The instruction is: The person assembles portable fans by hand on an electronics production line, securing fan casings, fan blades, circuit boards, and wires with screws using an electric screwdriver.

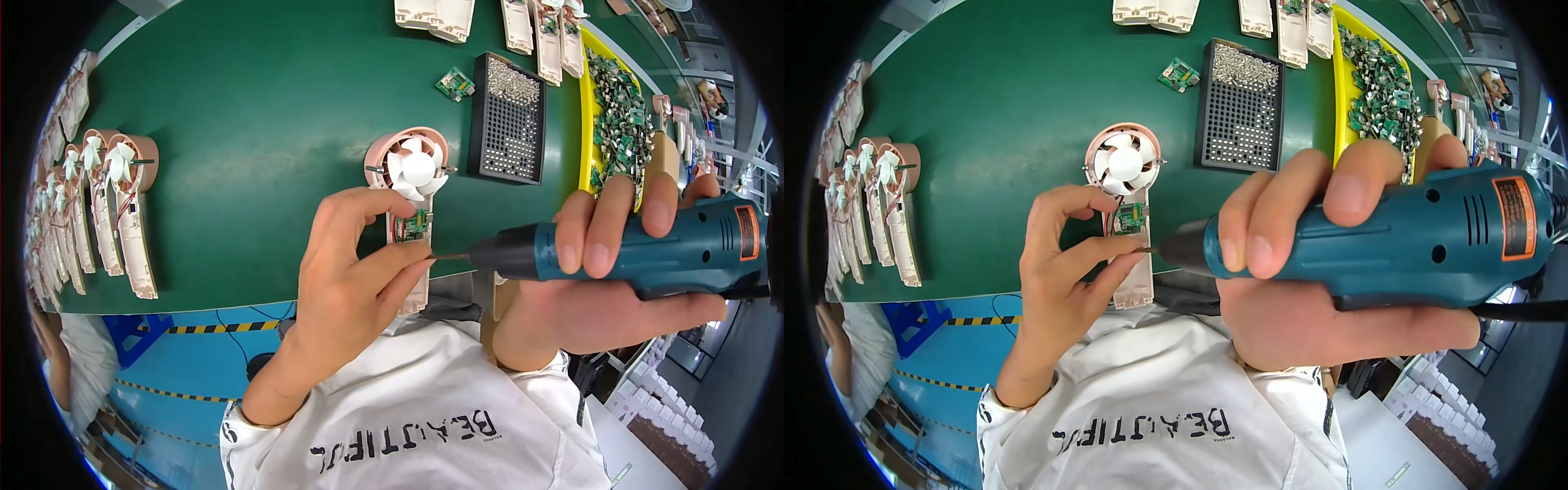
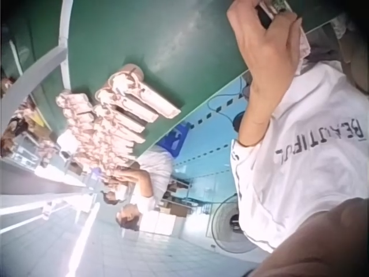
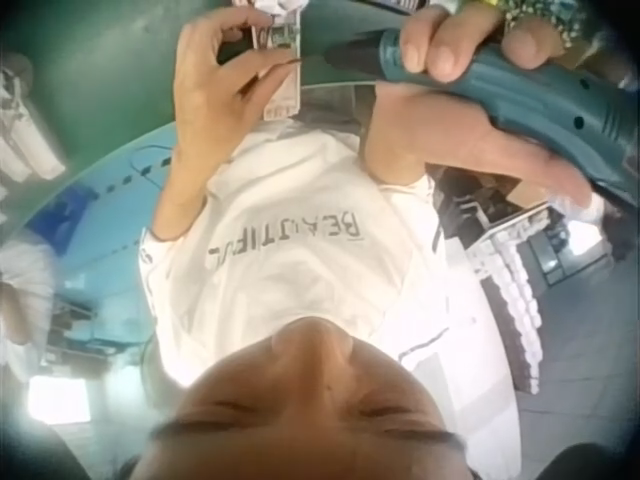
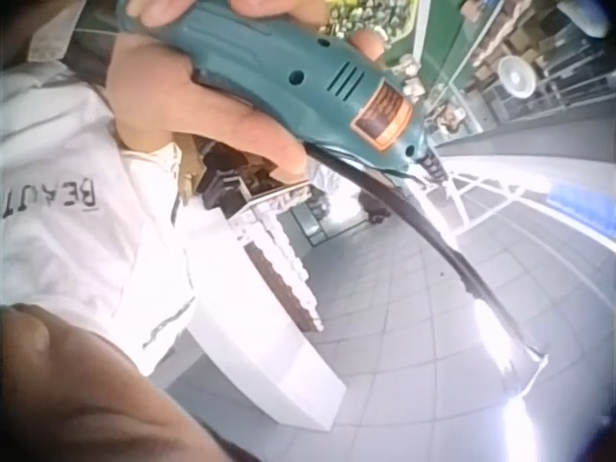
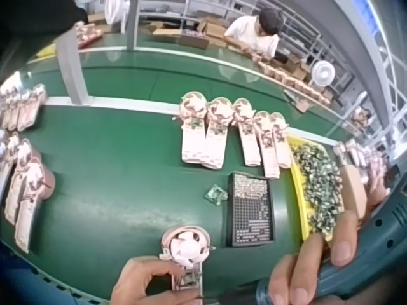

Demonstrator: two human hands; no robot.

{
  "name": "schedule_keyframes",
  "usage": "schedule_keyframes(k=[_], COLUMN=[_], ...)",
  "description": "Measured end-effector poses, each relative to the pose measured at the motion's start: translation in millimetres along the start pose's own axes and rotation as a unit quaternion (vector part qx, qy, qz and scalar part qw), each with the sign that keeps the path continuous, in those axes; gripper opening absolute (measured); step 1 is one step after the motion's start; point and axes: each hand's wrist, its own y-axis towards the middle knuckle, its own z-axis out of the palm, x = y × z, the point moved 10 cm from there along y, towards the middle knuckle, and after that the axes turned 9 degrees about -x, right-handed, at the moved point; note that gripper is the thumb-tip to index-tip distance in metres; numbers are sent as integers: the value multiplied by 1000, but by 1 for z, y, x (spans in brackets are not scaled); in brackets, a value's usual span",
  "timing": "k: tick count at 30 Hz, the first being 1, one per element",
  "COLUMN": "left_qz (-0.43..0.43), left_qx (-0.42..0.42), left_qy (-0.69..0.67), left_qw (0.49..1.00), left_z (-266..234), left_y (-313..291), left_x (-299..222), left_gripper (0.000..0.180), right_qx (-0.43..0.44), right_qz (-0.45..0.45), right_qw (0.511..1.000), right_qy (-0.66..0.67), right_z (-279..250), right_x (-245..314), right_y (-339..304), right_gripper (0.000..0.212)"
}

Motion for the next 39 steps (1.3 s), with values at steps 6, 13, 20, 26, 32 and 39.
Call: schedule_keyframes(k=[6, 13, 20, 26, 32, 39], left_qz=[-10, -8, -8, -1, 7, 48], left_qx=[-15, -10, 0, 36, 20, -46], left_qy=[-35, -23, -29, -30, -59, -112], left_qw=[999, 1000, 1000, 999, 998, 991], left_z=[-3, -1, 2, 4, 3, -8], left_y=[2, 4, 2, 4, 5, 0], left_x=[1, -1, 1, -1, 5, 10], left_gripper=[24, 26, 26, 24, 22, 23], right_qx=[2, 19, 92, 202, 210, 19], right_qz=[-12, -10, 7, 26, 3, 6], right_qw=[1000, 1000, 996, 979, 977, 996], right_qy=[2, -7, -22, 27, 19, 92], right_z=[2, 4, 14, 29, 31, -12], right_x=[3, 0, -6, -9, -6, -3], right_y=[-1, -3, -4, -7, -8, -5], right_gripper=[74, 74, 77, 73, 68, 65])
